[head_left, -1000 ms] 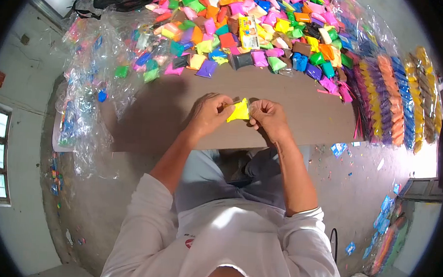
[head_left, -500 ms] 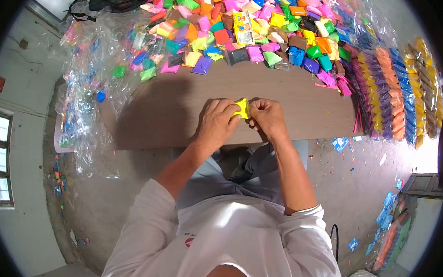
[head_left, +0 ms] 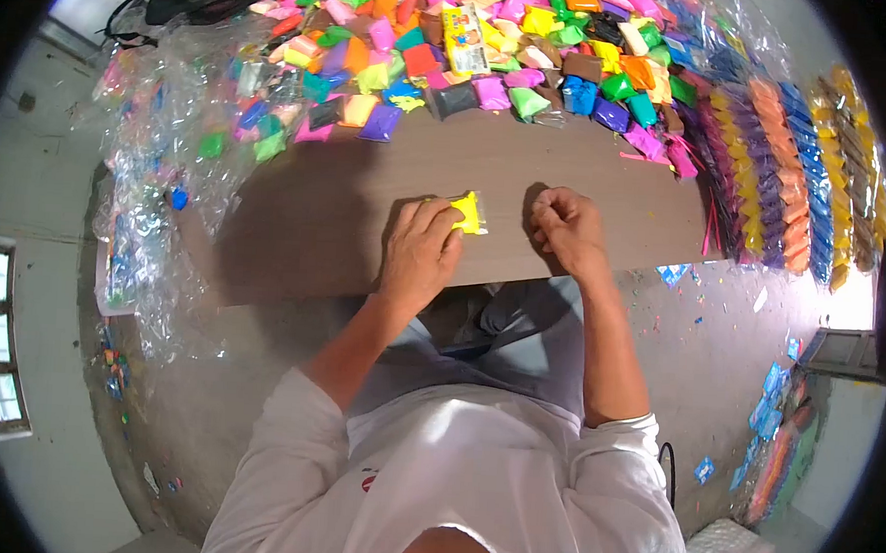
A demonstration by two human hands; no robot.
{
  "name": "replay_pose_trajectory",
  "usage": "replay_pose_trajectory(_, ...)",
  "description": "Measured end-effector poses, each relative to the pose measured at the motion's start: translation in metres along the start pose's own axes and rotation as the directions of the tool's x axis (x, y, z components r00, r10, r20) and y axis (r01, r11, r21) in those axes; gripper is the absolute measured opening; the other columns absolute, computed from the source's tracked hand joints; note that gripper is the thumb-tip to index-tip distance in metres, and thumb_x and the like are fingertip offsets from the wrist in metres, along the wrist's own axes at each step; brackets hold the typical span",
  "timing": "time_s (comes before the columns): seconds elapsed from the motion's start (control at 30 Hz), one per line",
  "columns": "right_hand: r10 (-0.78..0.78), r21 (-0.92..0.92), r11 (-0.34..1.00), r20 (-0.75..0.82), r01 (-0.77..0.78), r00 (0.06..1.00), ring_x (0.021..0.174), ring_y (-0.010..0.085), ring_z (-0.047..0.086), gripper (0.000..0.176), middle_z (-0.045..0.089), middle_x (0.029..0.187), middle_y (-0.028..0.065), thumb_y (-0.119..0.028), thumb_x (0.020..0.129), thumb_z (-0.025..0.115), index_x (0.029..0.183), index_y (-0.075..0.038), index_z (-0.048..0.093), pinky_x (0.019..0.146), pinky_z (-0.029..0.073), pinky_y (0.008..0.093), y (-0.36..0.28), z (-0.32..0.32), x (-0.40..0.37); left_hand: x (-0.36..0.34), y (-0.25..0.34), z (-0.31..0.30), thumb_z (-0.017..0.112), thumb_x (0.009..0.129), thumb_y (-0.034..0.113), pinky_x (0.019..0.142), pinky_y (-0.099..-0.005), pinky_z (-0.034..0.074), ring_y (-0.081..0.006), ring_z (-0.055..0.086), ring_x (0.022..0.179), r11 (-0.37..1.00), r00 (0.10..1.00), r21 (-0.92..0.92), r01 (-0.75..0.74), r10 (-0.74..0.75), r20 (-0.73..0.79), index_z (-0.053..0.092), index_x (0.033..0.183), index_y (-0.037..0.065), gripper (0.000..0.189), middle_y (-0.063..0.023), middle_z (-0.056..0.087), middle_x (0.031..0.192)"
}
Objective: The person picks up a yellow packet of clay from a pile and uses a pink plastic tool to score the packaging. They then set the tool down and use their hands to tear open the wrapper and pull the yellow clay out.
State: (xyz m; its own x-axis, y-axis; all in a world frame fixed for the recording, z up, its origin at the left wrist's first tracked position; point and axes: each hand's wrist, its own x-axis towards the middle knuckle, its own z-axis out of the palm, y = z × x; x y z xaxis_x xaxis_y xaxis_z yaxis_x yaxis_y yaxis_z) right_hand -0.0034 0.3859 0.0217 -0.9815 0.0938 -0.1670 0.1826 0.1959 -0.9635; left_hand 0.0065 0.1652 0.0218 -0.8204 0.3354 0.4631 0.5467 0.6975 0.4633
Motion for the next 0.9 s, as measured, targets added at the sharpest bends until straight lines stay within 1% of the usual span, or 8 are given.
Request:
replay_pose_trajectory(0.1,-0.144,-0.214,0.972,-0.214,0.097,0.966,0.061,0.0106,0.057,0.011,0.06,0.07,0.003,-0.014,0.089,0.061,0.091,-0.004,0.064,0.053,0.045,0.0265,0.026,-0.04,-0.002,0.0,-0.001,0.004,0.064,0.076,0.006,0.089,-0.041,0.044,-0.0305,0.052,0.103,0.999,1.0,-0.024,-0.026,0.026,-0.011,0.06,0.099,0.004,0.023,-0.0099,0.058,0.107)
replay_pose_trajectory(0.17,-0.482,-0.534,0.813,-0.395,0.231,0.782,0.07,0.0311,0.063,0.011,0.064,0.076,0.0158,-0.009,0.086,0.059,0.092,-0.001,0.064,0.063,0.047,0.0388,0.03,-0.068,-0.008,0.001,-0.002,0.006,0.065,0.071,0.002,0.086,-0.0413,0.044,-0.0317,0.055,0.098,0.999,0.997,0.028,-0.041,0.043,-0.059,0.061,0.095,0.002,0.024,-0.0125,0.059,0.104)
replay_pose_trajectory(0.3,-0.518,-0.655,0.745,-0.448,0.127,0.728,0.079,0.0394,0.06,0.015,0.063,0.088,0.0207,-0.006,0.086,0.058,0.099,-0.002,0.064,0.069,0.047,0.043,0.024,-0.11,-0.002,0.003,0.0,0.006,0.066,0.072,0.004,0.087,-0.0413,0.044,-0.0316,0.053,0.1,0.999,0.999,0.023,-0.039,0.039,-0.032,0.061,0.095,0.003,0.024,-0.0116,0.059,0.105)
replay_pose_trajectory(0.4,-0.655,-0.748,0.635,-0.389,0.193,0.647,0.082,0.0387,0.06,0.017,0.061,0.09,0.0208,-0.007,0.088,0.056,0.102,-0.003,0.063,0.07,0.047,0.0441,0.017,-0.13,0.018,0.004,0.0,0.007,0.066,0.069,0.001,0.085,-0.0413,0.045,-0.0323,0.054,0.098,0.999,0.997,-0.016,-0.052,0.051,-0.06,0.061,0.094,0.002,0.025,-0.013,0.059,0.104)
replay_pose_trajectory(0.67,-0.561,-0.963,0.242,-0.037,0.121,0.827,0.089,0.0379,0.059,0.029,0.061,0.104,0.0206,-0.001,0.083,0.05,0.11,-0.001,0.058,0.078,0.048,0.0454,0.006,-0.143,0.048,0.004,0.001,0.004,0.066,0.068,-0.002,0.085,-0.042,0.045,-0.0338,0.054,0.097,0.999,0.999,-0.024,-0.024,0.023,-0.046,0.06,0.094,0.001,0.027,-0.0136,0.059,0.103)
replay_pose_trajectory(0.7,-0.566,-0.963,0.238,-0.034,0.125,0.824,0.089,0.0379,0.059,0.029,0.061,0.104,0.0206,-0.001,0.083,0.05,0.11,-0.001,0.058,0.078,0.048,0.0454,0.011,-0.138,0.05,0.005,0.0,0.004,0.066,0.068,-0.002,0.085,-0.042,0.045,-0.0338,0.054,0.097,0.999,0.998,-0.022,-0.025,0.024,-0.053,0.06,0.094,0.001,0.027,-0.0136,0.059,0.103)
replay_pose_trajectory(0.77,-0.811,-0.931,0.297,-0.13,0.21,0.57,0.09,0.0377,0.056,0.03,0.06,0.101,0.0203,0.0,0.079,0.05,0.108,0.002,0.058,0.078,0.046,0.0458,0.03,-0.123,0.05,0.003,-0.001,0.006,0.065,0.069,-0.002,0.084,-0.0403,0.045,-0.0327,0.055,0.096,0.999,0.999,-0.033,-0.012,0.01,-0.051,0.061,0.093,0.001,0.025,-0.0131,0.059,0.103)
replay_pose_trajectory(0.9,-0.694,-0.92,0.307,-0.041,0.243,0.719,0.1,0.0381,0.053,0.032,0.056,0.111,0.0215,-0.002,0.078,0.052,0.109,0.003,0.056,0.082,0.046,0.0445,0.033,-0.114,0.049,0.005,-0.001,0.006,0.065,0.068,-0.003,0.084,-0.0405,0.045,-0.0327,0.055,0.096,0.999,0.999,-0.036,-0.015,0.013,-0.048,0.06,0.093,0.001,0.025,-0.0133,0.059,0.102)
